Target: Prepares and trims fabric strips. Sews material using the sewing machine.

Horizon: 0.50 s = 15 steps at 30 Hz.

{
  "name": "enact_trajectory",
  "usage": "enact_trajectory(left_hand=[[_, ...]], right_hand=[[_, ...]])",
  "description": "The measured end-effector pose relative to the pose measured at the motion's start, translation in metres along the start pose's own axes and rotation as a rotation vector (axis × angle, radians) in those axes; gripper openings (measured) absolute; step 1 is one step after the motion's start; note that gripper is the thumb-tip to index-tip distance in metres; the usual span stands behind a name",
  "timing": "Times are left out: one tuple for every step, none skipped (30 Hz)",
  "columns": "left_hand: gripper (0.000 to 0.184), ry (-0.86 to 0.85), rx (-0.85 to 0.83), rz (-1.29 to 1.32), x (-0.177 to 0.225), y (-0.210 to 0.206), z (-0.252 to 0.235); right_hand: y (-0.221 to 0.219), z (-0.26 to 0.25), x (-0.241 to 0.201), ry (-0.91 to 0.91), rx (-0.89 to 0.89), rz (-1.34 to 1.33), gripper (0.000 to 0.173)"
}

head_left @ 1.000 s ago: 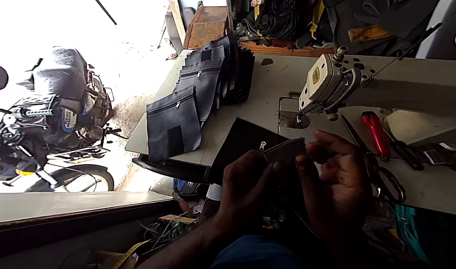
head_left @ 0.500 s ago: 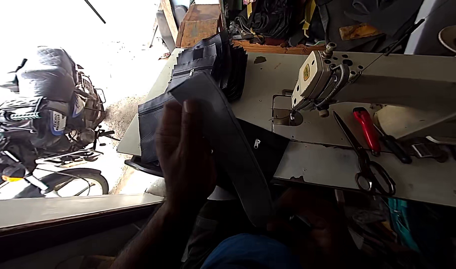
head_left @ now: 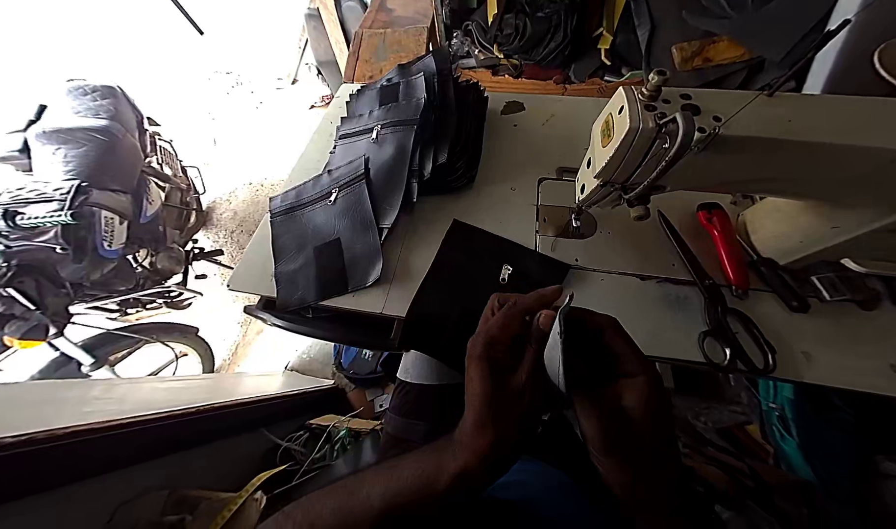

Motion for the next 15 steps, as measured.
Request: enact_trajectory(left_hand=[[0.026, 0.003, 0.005, -0.011, 0.0, 0.001, 0.0], [0.023, 0.004, 0.002, -0.017, 0.0, 0.001, 0.0], [0.019, 0.006, -0.009, -0.028, 0.0, 0.0, 0.0], [0.017, 0.013, -0.025, -0.032, -0.001, -0.001, 0.0], [0.018, 0.026, -0.04, -0.033, -0.002, -0.003, -0.001], [0.019, 0.043, -0.054, -0.036, -0.003, -0.004, -0.001], [0.022, 0.06, -0.076, -0.043, -0.005, -0.006, -0.001], [0.025, 0.071, -0.106, -0.055, -0.005, -0.009, -0.001], [0.028, 0.073, -0.126, -0.066, -0.006, -0.011, 0.0], [0.028, 0.064, -0.135, -0.072, -0.005, -0.012, 0.0], [0.027, 0.052, -0.134, -0.077, -0.004, -0.012, 0.001], [0.025, 0.04, -0.13, -0.069, -0.003, -0.011, 0.002], [0.02, 0.027, -0.126, -0.053, -0.001, -0.011, 0.003], [0.016, 0.014, -0.124, -0.037, 0.001, -0.012, 0.004], [0.014, 0.0, -0.125, -0.025, 0.003, -0.013, 0.005]], right_hand=[[0.002, 0.001, 0.003, -0.027, 0.007, 0.005, 0.031], [0.004, 0.001, 0.005, -0.047, 0.012, 0.015, 0.031], [0.006, 0.001, 0.006, -0.056, 0.021, 0.028, 0.028], [0.008, 0.001, 0.005, -0.053, 0.031, 0.044, 0.025], [0.01, 0.0, 0.003, -0.04, 0.043, 0.066, 0.023], [0.012, 0.0, 0.0, -0.023, 0.058, 0.093, 0.022], [0.014, 0.0, -0.003, -0.005, 0.074, 0.134, 0.021], [0.017, 0.0, -0.006, 0.019, 0.09, 0.184, 0.019], [0.019, 0.0, -0.01, 0.046, 0.107, 0.228, 0.016], [0.021, -0.001, -0.014, 0.07, 0.123, 0.266, 0.013], [0.022, -0.001, -0.016, 0.089, 0.13, 0.296, 0.011], [0.023, -0.002, -0.018, 0.103, 0.13, 0.317, 0.009], [0.023, -0.002, -0.018, 0.107, 0.128, 0.334, 0.007], [0.023, -0.002, -0.016, 0.096, 0.125, 0.332, 0.006], [0.022, -0.001, -0.013, 0.073, 0.123, 0.316, 0.005]])
Point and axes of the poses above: each hand's wrist, its own z-axis away from the middle knuckle, its own y-axis out of the back of the hand, x = y × z, the point moved 10 cm from there along -z, towards the middle knuckle, and after that the axes turned 10 degrees about y, right-handed, at the moved point
